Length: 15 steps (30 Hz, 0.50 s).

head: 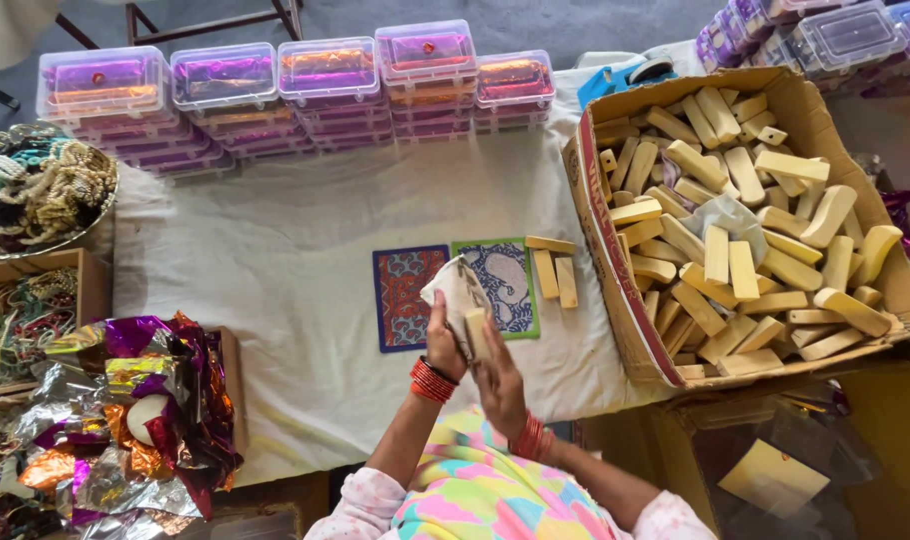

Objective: The person picks up small wooden blocks from a cardboard box and wipes them with a white cloth. They handle the blocks one at a time, rubbing the cloth over the surfaces before placing them back on the table or into the box.

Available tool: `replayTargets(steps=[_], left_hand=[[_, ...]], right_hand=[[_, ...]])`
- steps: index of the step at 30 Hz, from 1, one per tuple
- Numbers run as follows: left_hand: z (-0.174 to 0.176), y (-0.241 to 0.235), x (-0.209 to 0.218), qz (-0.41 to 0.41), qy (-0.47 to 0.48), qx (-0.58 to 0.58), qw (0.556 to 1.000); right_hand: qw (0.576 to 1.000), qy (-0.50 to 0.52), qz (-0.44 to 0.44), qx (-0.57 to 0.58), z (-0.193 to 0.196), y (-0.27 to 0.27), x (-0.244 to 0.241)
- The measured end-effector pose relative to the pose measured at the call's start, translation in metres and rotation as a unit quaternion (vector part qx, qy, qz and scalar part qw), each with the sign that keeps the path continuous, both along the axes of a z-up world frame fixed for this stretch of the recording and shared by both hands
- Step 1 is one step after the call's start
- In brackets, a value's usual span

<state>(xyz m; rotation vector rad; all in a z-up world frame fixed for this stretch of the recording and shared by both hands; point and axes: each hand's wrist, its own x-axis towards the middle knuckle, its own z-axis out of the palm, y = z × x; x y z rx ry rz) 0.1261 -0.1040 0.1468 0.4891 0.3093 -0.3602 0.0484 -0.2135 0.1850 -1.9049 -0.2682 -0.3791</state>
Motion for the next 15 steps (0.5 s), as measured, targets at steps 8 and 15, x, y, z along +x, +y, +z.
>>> replayTargets(steps=[8, 15], left_hand=[[-0.006, -0.038, -0.037, -0.076, 0.008, -0.010, 0.997], [-0.006, -0.030, -0.034, -0.058, 0.012, -0.011, 0.998]], right_hand=[[0.999, -0.006, -0.042, 0.020, 0.016, -0.023, 0.067], [0.943, 0.093, -0.067, 0.314, 0.001, -0.043, 0.091]])
